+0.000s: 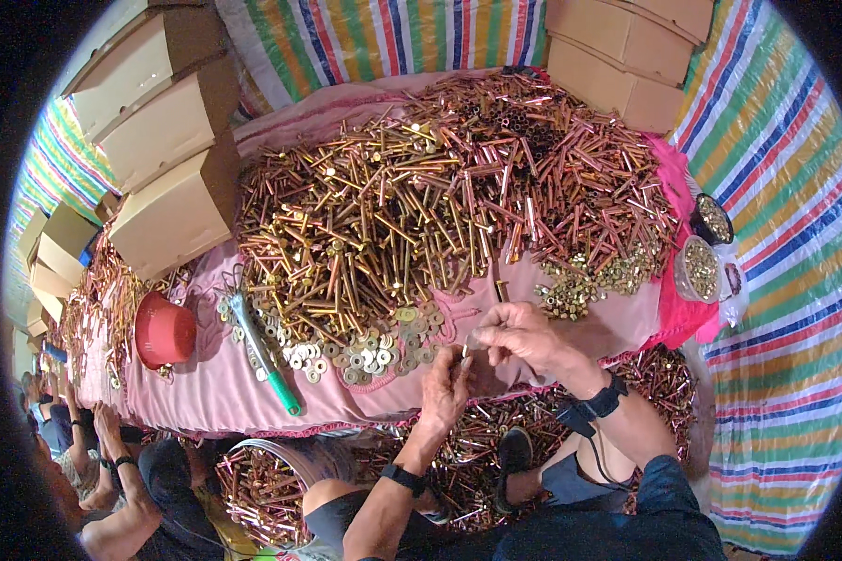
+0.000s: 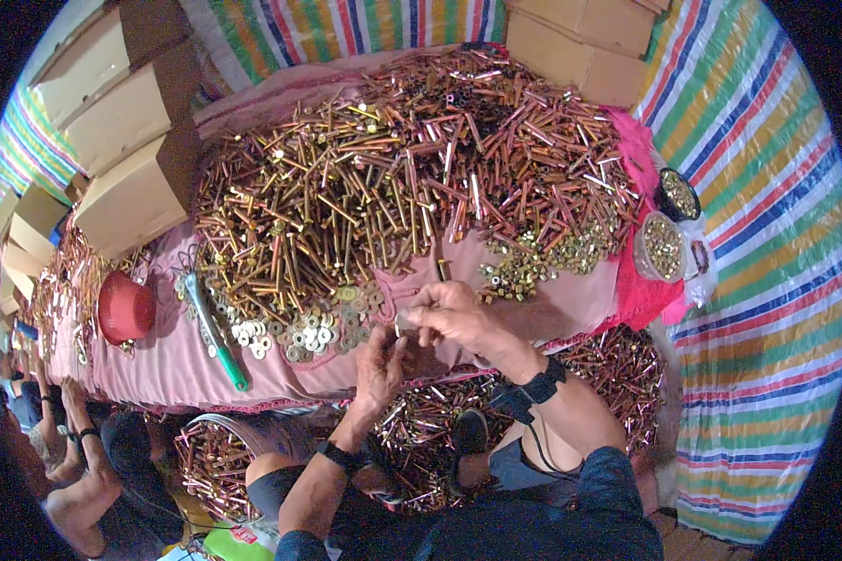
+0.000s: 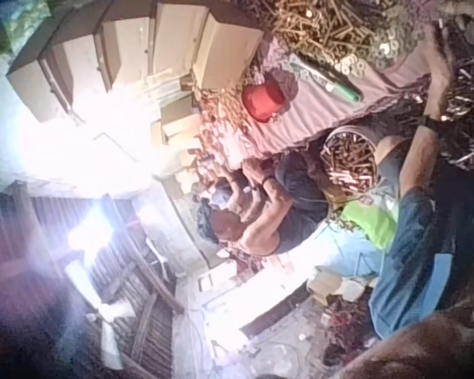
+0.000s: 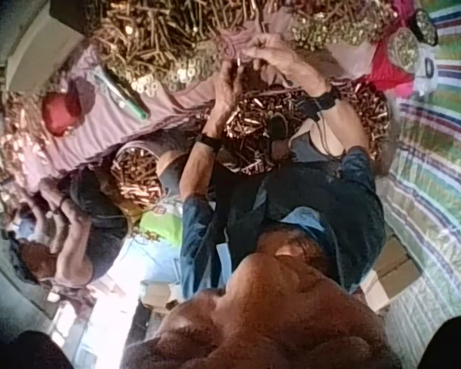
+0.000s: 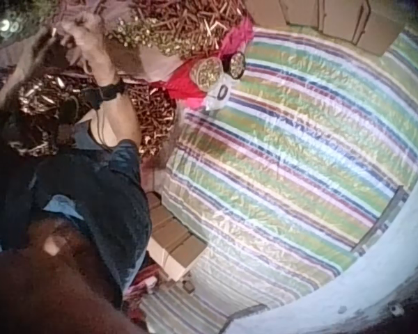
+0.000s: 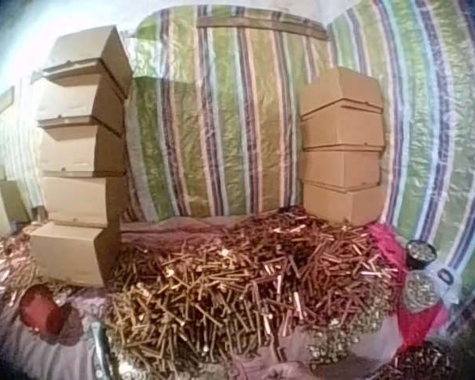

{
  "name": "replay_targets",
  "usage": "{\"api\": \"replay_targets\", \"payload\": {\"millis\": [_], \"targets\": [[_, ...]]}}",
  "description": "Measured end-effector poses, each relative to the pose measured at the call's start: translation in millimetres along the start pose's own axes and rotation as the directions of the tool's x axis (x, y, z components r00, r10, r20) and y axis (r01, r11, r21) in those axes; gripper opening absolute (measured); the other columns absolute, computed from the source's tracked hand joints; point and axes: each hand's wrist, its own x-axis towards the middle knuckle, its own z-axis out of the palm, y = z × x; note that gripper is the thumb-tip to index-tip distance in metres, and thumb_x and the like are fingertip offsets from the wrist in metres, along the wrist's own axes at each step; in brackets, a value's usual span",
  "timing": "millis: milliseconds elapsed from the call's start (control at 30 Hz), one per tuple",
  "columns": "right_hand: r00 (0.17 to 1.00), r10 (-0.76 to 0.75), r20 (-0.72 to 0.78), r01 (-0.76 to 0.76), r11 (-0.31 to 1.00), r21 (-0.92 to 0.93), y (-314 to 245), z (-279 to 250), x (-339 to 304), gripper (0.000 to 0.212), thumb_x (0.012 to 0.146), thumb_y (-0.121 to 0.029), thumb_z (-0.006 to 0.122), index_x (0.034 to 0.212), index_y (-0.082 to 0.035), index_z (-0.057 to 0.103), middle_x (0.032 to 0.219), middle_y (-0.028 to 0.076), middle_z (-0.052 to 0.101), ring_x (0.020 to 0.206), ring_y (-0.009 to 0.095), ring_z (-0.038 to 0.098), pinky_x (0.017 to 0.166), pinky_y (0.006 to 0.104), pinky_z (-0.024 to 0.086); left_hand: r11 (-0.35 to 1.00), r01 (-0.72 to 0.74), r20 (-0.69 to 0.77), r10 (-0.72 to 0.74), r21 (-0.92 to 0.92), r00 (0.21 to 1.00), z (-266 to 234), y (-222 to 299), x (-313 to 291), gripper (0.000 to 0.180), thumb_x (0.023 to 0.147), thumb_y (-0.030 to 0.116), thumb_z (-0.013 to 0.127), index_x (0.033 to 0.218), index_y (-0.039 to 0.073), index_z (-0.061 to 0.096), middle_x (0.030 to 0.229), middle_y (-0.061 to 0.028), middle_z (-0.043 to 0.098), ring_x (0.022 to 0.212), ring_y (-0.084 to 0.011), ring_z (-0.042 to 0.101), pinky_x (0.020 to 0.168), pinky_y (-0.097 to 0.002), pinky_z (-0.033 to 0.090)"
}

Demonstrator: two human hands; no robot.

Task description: Assembling small brass-colored hardware components by hand at a workshop table.

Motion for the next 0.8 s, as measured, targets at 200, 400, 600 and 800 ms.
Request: {"api": "replay_targets", "payload": {"millis": [200, 400, 600, 800], "targets": [[0.993, -0.107, 0.047, 0.113, 0.981, -0.161, -5.8, 12.7, -6.9, 0.016, 0.097, -0.018, 0.072, 0.094, -0.003, 0.067, 0.078, 0.002, 0.071, 0.06, 0.007, 0.066, 0.052, 0.0232, 0.051, 0.995, -0.063, -0.023, 0.065, 0.076, 0.998, -6.0, 3.6, -4.9, 0.016, 0.099, 0.005, 0.063, 0.115, 0.002, 0.062, 0.083, -0.0137, 0.065, 0.073, -0.0236, 0.064, 0.067, -0.0354, 0.051], [0.923, -0.307, -0.232, 0.16, 0.855, -0.493, -15.7, -16.9, 0.4, 0.012, 0.094, -0.013, 0.07, 0.099, -0.002, 0.073, 0.086, 0.008, 0.075, 0.068, 0.014, 0.07, 0.061, 0.0336, 0.056, 0.95, -0.189, -0.083, 0.216, 0.25, 0.973, -15.5, 20.2, -1.3, 0.02, 0.093, 0.003, 0.069, 0.113, 0.004, 0.065, 0.094, -0.0175, 0.07, 0.089, -0.0384, 0.068, 0.078, -0.0454, 0.054], [0.79, -0.479, -0.382, -0.02, 0.603, -0.798, 25.1, -108.2, 32.3, 0.015, 0.088, -0.014, 0.07, 0.094, -0.001, 0.074, 0.091, 0.018, 0.075, 0.085, 0.033, 0.073, 0.077, 0.0426, 0.057, 0.999, 0.018, -0.197, -0.024, -0.036, 0.98, -15.5, 2.0, 0.4, 0.015, 0.098, 0.006, 0.067, 0.111, 0.002, 0.059, 0.092, -0.017, 0.068, 0.081, -0.0327, 0.064, 0.076, -0.0379, 0.053], [0.885, -0.346, -0.313, -0.112, 0.494, -0.862, 15.2, -100.2, 24.9, 0.02, 0.086, -0.02, 0.071, 0.098, -0.005, 0.076, 0.094, 0.021, 0.074, 0.089, 0.039, 0.072, 0.08, 0.0484, 0.055, 0.992, -0.069, -0.194, 0.089, 0.106, 0.977, -14.0, 6.6, 1.5, 0.017, 0.104, 0.012, 0.063, 0.115, 0.002, 0.055, 0.092, -0.0183, 0.069, 0.078, -0.0214, 0.068, 0.072, -0.0353, 0.056]]}}
